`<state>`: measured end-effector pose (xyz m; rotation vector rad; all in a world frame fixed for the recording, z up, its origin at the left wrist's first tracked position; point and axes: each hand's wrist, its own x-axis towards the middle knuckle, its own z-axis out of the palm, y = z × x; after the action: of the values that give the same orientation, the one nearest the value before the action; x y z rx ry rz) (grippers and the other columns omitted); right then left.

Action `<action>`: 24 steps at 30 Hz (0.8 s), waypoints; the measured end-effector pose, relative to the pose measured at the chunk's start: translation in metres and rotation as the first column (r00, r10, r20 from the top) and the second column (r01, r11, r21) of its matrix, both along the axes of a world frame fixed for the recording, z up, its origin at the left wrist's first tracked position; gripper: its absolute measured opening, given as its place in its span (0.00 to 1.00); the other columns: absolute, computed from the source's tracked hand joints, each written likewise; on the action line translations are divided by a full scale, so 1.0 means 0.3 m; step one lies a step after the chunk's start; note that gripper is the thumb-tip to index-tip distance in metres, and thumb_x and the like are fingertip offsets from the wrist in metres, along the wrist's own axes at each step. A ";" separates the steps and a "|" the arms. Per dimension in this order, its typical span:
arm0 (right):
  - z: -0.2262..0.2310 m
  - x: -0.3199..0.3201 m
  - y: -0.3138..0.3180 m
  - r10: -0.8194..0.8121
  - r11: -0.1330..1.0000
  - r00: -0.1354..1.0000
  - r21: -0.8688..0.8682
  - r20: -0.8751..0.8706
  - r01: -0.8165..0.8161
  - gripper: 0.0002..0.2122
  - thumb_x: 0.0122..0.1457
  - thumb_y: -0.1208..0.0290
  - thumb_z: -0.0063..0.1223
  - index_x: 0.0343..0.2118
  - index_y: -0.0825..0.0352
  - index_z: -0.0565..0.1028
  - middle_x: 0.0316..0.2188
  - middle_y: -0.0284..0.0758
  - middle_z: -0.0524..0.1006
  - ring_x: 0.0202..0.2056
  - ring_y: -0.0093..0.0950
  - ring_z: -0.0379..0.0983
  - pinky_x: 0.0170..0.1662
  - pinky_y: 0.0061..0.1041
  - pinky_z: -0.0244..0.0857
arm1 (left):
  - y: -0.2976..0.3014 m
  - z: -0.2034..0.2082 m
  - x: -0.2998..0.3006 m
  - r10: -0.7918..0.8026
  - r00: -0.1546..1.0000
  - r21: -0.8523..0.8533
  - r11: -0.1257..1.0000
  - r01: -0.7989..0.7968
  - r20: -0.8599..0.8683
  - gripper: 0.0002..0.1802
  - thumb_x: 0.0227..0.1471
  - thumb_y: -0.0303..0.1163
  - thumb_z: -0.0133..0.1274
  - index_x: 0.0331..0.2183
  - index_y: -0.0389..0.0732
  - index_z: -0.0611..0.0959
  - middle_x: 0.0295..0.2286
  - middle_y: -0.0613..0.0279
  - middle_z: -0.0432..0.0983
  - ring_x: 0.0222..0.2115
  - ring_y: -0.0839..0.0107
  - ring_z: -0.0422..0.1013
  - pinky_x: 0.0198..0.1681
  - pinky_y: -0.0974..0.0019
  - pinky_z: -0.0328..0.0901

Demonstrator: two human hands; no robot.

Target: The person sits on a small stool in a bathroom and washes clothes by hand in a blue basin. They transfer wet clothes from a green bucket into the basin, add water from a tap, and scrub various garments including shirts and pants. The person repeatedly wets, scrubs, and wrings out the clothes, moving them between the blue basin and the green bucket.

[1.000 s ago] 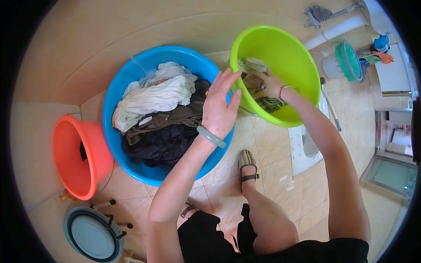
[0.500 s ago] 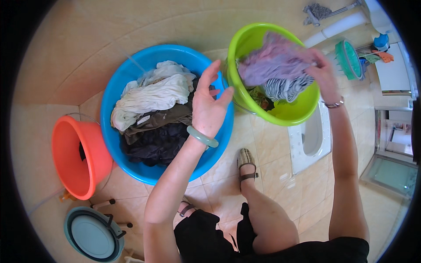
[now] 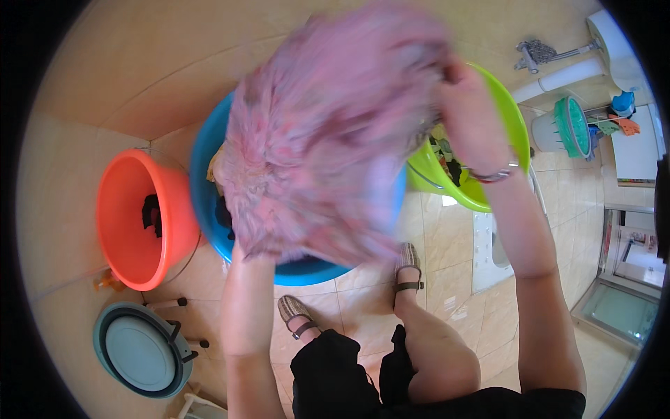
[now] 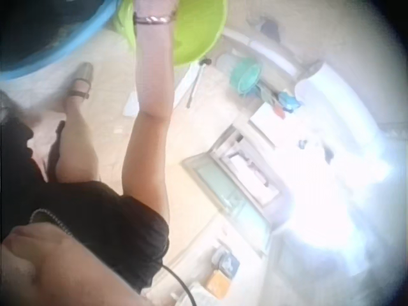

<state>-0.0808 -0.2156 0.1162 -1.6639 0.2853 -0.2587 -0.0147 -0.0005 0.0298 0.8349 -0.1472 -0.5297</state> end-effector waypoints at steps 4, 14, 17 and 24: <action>-0.272 0.097 0.061 0.124 0.958 0.985 -0.274 0.120 -0.087 0.15 0.54 0.73 0.51 0.45 0.68 0.74 0.38 0.39 0.76 0.41 0.31 0.72 0.46 0.26 0.65 | 0.188 -0.201 0.065 0.053 0.998 -0.056 0.997 -0.055 -0.046 0.25 0.59 0.33 0.47 0.57 0.42 0.65 0.54 0.58 0.64 0.54 0.66 0.61 0.54 0.64 0.61; -0.485 -0.043 0.112 0.140 0.783 0.960 -0.567 -0.242 -0.257 0.35 0.46 0.78 0.51 0.60 0.60 0.56 0.57 0.49 0.59 0.53 0.48 0.63 0.54 0.36 0.61 | 0.200 -0.157 0.003 -0.424 0.816 0.917 0.112 -0.383 0.393 0.43 0.42 0.36 0.62 0.56 0.34 0.62 0.53 0.38 0.61 0.54 0.43 0.58 0.55 0.56 0.59; -0.561 -0.085 0.130 0.266 0.676 0.946 -0.664 -0.185 -0.320 0.29 0.45 0.81 0.50 0.55 0.62 0.63 0.58 0.49 0.57 0.53 0.48 0.62 0.55 0.35 0.61 | 0.152 -0.250 -0.041 -0.467 0.690 0.827 0.207 -0.522 0.553 0.47 0.41 0.35 0.61 0.60 0.41 0.56 0.59 0.41 0.50 0.59 0.42 0.50 0.56 0.52 0.58; -0.464 -0.105 0.095 0.325 0.586 0.917 -0.712 -0.230 -0.386 0.19 0.51 0.77 0.48 0.48 0.62 0.70 0.50 0.45 0.68 0.44 0.38 0.73 0.45 0.34 0.68 | 0.138 -0.222 -0.032 -0.772 0.633 0.871 -0.271 -0.410 0.058 0.41 0.36 0.35 0.61 0.56 0.48 0.67 0.59 0.50 0.55 0.56 0.52 0.59 0.52 0.55 0.63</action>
<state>-0.1124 -0.1872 -0.0231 -2.5221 -0.1508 0.0147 -0.0243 0.0409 -0.0368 2.9368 -0.7712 -0.5882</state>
